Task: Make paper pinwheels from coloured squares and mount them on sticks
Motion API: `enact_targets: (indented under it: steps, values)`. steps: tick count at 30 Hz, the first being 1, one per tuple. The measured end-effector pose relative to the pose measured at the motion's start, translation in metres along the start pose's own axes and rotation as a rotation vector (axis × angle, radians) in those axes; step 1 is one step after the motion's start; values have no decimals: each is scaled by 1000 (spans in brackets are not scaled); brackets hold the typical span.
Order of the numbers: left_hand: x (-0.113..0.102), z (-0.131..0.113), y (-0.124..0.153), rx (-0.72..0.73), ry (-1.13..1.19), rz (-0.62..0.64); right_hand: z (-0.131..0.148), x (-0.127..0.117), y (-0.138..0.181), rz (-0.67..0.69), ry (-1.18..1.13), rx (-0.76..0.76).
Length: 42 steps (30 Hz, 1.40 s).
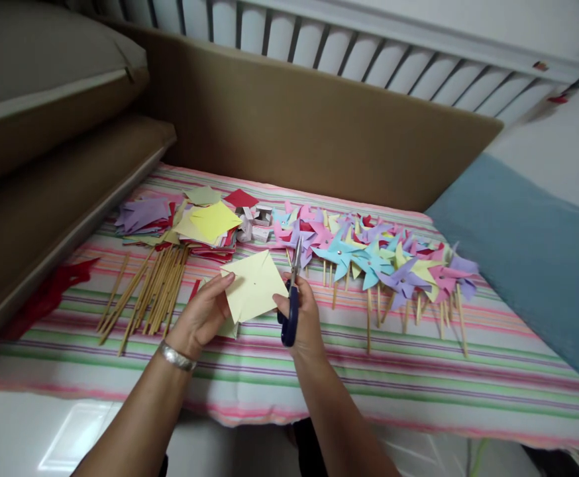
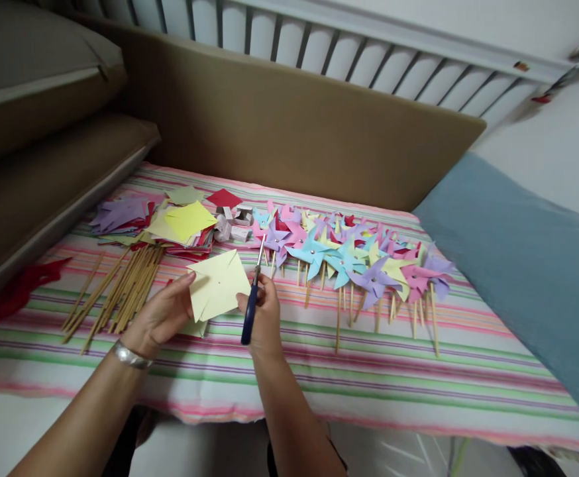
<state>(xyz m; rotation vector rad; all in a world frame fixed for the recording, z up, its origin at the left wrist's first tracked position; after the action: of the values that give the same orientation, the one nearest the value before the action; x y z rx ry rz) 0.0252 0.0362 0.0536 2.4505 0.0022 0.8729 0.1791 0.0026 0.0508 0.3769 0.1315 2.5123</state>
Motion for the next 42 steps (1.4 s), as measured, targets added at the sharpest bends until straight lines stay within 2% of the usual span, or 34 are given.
enact_targets:
  steps: [3, 5, 8, 12, 16, 19, 25, 29, 37, 42]
  values:
    - [4, 11, 0, -5, -6, -30, -4, 7, 5, -40, 6, -76]
    - [3, 13, -1, 45, -37, -74, -8, 11, 8, 1, 26, -79]
    - [-7, 1, -5, 180, -77, -160, -14, 14, 12, 115, 72, -27]
    - [-29, -27, -7, 307, -163, -281, -11, 9, 17, 305, 121, -28]
    - [-47, -45, -6, 342, -251, -283, -5, 4, 29, 640, 232, 103]
    - [-53, -48, -4, 329, -324, -285, 0, 1, 40, 765, 310, 195]
    - [-53, -50, 0, 283, -432, -312, 1, 1, 47, 824, 475, 199]
    - [-51, -51, 0, 286, -454, -288, -2, 0, 45, 879, 556, 222]
    - [-49, -51, 0, 284, -457, -244, -3, -3, 43, 896, 619, 247]
    - [-50, -51, 0, 288, -473, -264, -6, -6, 41, 899, 648, 250]
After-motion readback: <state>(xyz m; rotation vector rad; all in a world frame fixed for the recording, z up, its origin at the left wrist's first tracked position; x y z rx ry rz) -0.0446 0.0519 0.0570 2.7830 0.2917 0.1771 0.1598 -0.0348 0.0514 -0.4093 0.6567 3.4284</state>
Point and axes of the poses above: each hand's wrist, its own y-axis away from the middle knuckle, its own x-axis out of the palm, z = x × y, the point moved 2 cm from there along -y, towards the middle knuckle, and after that the axes turned 14 degrees about -z, right-handed, at the moved point
